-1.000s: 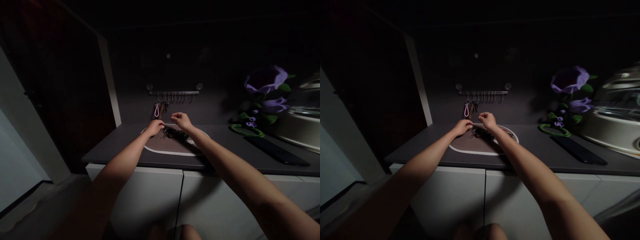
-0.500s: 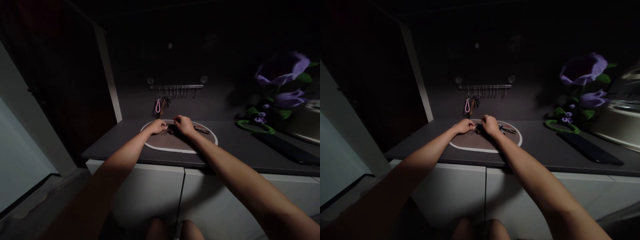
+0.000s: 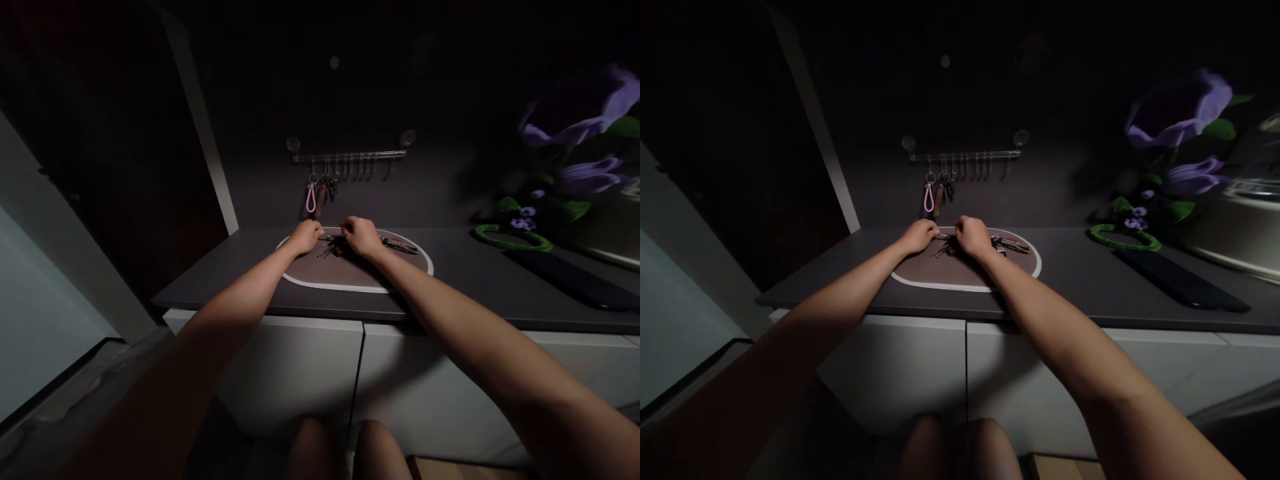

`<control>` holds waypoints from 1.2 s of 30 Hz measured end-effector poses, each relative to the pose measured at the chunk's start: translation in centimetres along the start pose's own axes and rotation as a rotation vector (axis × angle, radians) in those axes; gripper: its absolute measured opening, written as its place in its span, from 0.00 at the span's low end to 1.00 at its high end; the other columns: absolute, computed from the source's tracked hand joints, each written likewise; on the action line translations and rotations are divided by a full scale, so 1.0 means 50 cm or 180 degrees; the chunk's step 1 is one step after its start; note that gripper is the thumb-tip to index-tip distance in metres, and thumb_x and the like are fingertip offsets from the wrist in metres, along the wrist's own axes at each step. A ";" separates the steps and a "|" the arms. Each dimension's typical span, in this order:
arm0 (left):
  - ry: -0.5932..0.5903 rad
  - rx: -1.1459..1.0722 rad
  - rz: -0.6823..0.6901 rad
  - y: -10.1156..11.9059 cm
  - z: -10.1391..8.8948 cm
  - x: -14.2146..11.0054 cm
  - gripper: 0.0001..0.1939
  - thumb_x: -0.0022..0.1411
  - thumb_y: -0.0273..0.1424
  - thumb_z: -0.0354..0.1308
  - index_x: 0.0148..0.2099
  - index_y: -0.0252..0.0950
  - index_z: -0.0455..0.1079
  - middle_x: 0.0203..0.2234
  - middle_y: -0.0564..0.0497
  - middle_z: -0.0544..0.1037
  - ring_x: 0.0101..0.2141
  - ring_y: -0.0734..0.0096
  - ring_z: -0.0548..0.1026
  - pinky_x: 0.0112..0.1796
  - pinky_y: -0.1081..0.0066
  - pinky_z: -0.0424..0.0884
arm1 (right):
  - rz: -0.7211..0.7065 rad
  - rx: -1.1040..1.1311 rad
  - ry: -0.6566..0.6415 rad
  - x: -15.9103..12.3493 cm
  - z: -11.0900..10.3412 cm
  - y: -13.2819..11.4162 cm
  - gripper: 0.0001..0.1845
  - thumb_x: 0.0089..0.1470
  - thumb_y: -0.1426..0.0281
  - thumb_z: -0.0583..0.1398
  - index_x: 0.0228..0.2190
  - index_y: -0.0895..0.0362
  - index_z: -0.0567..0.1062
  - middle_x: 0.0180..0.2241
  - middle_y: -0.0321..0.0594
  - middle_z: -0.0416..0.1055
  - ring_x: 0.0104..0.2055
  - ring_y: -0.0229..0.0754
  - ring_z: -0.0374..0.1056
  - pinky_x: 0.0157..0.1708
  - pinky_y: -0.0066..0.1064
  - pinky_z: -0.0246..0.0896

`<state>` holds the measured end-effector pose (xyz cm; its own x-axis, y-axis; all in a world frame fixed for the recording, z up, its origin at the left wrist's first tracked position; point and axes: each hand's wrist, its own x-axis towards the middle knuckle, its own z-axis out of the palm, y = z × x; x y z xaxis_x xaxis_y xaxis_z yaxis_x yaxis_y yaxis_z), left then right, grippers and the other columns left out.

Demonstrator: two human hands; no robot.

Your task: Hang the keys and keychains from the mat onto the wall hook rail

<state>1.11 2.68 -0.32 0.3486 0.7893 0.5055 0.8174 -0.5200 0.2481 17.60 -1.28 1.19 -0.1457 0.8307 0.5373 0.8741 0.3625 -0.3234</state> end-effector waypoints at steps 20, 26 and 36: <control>0.0988 -0.1806 -0.0571 0.034 -0.043 0.004 0.15 0.61 0.36 0.46 0.25 0.34 0.60 0.19 0.53 0.70 0.20 0.79 0.68 0.24 0.78 0.63 | -0.0188 0.0407 0.0112 0.002 -0.001 -0.003 0.13 0.51 0.71 0.54 0.38 0.59 0.74 0.40 0.44 0.74 0.42 0.41 0.68 0.43 0.29 0.58; 0.0842 -0.2839 -0.0961 0.041 -0.045 0.008 0.15 0.62 0.38 0.47 0.27 0.33 0.60 0.18 0.53 0.69 0.18 0.83 0.67 0.21 0.80 0.62 | -0.0279 0.0785 0.0233 0.004 -0.002 -0.006 0.12 0.51 0.69 0.55 0.37 0.58 0.74 0.37 0.42 0.74 0.39 0.39 0.68 0.41 0.29 0.59; 0.0666 -0.3882 -0.1016 0.048 -0.055 0.005 0.14 0.61 0.38 0.48 0.29 0.32 0.59 0.20 0.54 0.68 0.19 0.83 0.67 0.27 0.77 0.66 | -0.0351 0.1316 -0.0039 0.002 -0.002 -0.014 0.16 0.51 0.69 0.55 0.43 0.59 0.71 0.43 0.44 0.71 0.44 0.40 0.66 0.46 0.33 0.57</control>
<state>1.89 0.74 2.67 0.0461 0.9255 0.3759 -0.1363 -0.3670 0.9202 17.03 -1.49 1.52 -0.2354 0.7816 0.5777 0.5940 0.5862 -0.5510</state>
